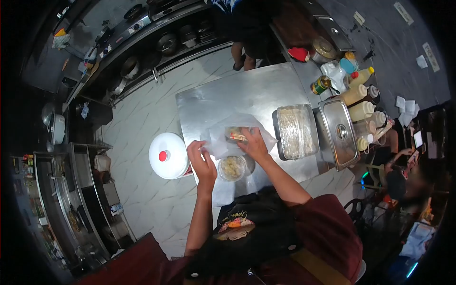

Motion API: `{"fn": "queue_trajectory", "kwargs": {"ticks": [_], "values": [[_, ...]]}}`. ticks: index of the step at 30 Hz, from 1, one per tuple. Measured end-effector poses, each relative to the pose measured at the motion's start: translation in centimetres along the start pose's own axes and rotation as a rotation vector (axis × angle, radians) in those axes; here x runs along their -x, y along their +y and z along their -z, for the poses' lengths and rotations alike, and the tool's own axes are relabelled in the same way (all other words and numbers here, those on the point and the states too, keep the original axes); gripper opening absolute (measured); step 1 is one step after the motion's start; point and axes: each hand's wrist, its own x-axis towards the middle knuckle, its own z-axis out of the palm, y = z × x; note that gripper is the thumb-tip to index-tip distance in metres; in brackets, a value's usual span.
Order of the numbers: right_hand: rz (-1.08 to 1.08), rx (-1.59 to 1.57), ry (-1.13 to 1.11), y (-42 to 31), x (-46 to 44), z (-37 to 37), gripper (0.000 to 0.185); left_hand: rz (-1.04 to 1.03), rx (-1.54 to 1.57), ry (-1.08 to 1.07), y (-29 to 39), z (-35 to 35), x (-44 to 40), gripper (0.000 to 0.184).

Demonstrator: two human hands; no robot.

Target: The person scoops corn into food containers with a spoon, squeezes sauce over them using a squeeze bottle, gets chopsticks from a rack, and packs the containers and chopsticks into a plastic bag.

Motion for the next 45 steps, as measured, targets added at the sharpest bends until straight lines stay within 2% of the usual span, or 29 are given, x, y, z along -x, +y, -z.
{"fn": "queue_trajectory", "kwargs": {"ticks": [1, 2, 4, 7, 9, 10, 11, 13, 16, 18, 19, 20, 23, 24, 26, 29, 30, 32, 34, 36, 37, 38, 39, 40, 41, 42, 45], "values": [[0.04, 0.042, 0.019, -0.2, 0.2, 0.3, 0.071, -0.064, 0.011, -0.054, -0.2, -0.1, 0.2, 0.034], [0.064, 0.075, -0.015, -0.7, 0.3, 0.8, 0.07, -0.02, 0.114, -0.043, 1.3, -0.3, 0.3, 0.04], [0.118, 0.146, -0.08, -1.6, -0.1, 1.5, 0.068, -0.039, -0.134, -0.067, 4.2, -0.8, 0.2, 0.044], [0.207, 0.206, -0.154, -2.8, 0.0, 0.3, 0.061, 0.011, -0.206, -0.115, 3.3, -2.1, 0.8, 0.047], [0.188, 0.274, -0.332, -4.5, -1.0, -0.2, 0.049, 0.043, -0.071, -0.191, 0.4, -1.5, 1.0, 0.049], [0.178, 0.307, -0.42, -5.3, -1.5, -0.2, 0.043, 0.099, -0.058, -0.113, 1.5, -0.5, 0.5, 0.054], [0.167, 0.338, -0.509, -5.5, -1.8, -0.4, 0.039, 0.055, -0.063, -0.062, 2.4, 0.5, -0.1, 0.063], [0.24, 0.348, -0.495, -5.0, -2.2, -1.9, 0.028, 0.171, -0.047, -0.105, 3.1, 2.3, -1.2, 0.06], [0.303, 0.306, -0.534, -5.6, -3.9, -3.2, 0.024, 0.488, 0.234, -0.139, 2.3, 3.7, -2.2, 0.045], [0.396, 0.185, -0.564, -6.0, -4.2, -3.2, 0.024, 0.579, 0.42, -0.006, -0.2, 2.3, -1.7, 0.031], [0.388, 0.204, -0.646, -5.9, -4.3, -3.8, 0.023, 0.623, 0.514, 0.061, -0.4, 1.9, -1.8, 0.027], [0.378, 0.224, -0.727, -5.9, -4.5, -4.5, 0.023, 0.726, 0.545, 0.015, -0.6, 2.1, -1.8, 0.028], [0.434, 0.238, -0.845, -4.2, -5.4, -5.8, 0.023, 0.803, 0.663, -0.144, 1.9, 3.1, -3.2, 0.028], [0.465, 0.232, -0.871, -3.5, -5.3, -6.2, 0.023, 0.755, 0.669, -0.182, 2.3, 3.4, -3.5, 0.03], [0.442, 0.019, -0.685, -3.9, -4.7, -3.7, 0.026, 0.657, 0.686, -0.25, 2.2, 4.0, -4.0, 0.034], [0.378, -0.154, -0.355, -8.5, -3.5, 4.3, 0.029, 0.735, 0.865, -0.311, 0.8, 4.5, -4.2, 0.038], [0.352, -0.19, -0.24, -10.1, -2.5, 6.5, 0.029, 0.741, 0.838, -0.285, 1.1, 4.6, -4.3, 0.04], [0.181, -0.263, -0.483, -11.3, 0.8, 8.1, 0.034, 0.745, 0.782, -0.239, 2.6, 4.9, -4.7, 0.046], [0.148, 0.107, -0.747, -10.9, 4.4, 6.5, 0.047, 0.758, 0.582, -0.251, 3.1, 5.1, -5.1, 0.049], [0.203, 0.235, -0.352, -9.6, 8.0, 4.0, 0.06, 0.738, 0.384, -0.259, 2.1, 4.6, -4.4, 0.048], [0.118, 0.221, -0.509, -8.7, 7.8, 2.2, 0.073, 0.696, 0.306, -0.279, 0.2, 3.8, -4.0, 0.046], [0.159, 0.08, -0.473, -7.3, 8.2, 0.4, 0.081, 0.515, 0.223, -0.3, -1.2, 3.1, -3.4, 0.046], [0.135, 0.13, -0.473, -8.2, 8.1, 1.1, 0.085, 0.336, 0.136, -0.301, -2.4, 2.3, -2.8, 0.047], [0.103, 0.119, -0.413, -8.0, 8.9, 0.0, 0.09, 0.472, 0.258, -0.269, -1.7, 2.1, -2.7, 0.046], [0.082, 0.174, -0.501, -8.5, 8.7, -0.4, 0.093, 0.591, 0.484, -0.269, -2.4, 2.0, -2.6, 0.044], [0.065, 0.243, -0.46, -8.4, 8.7, -0.9, 0.088, 0.574, 0.461, -0.285, -1.9, 1.4, -2.5, 0.043], [0.085, 0.067, -0.282, -6.5, 9.3, -3.6, 0.075, 0.5, 0.419, -0.299, -0.6, 0.3, -2.4, 0.043]]}}
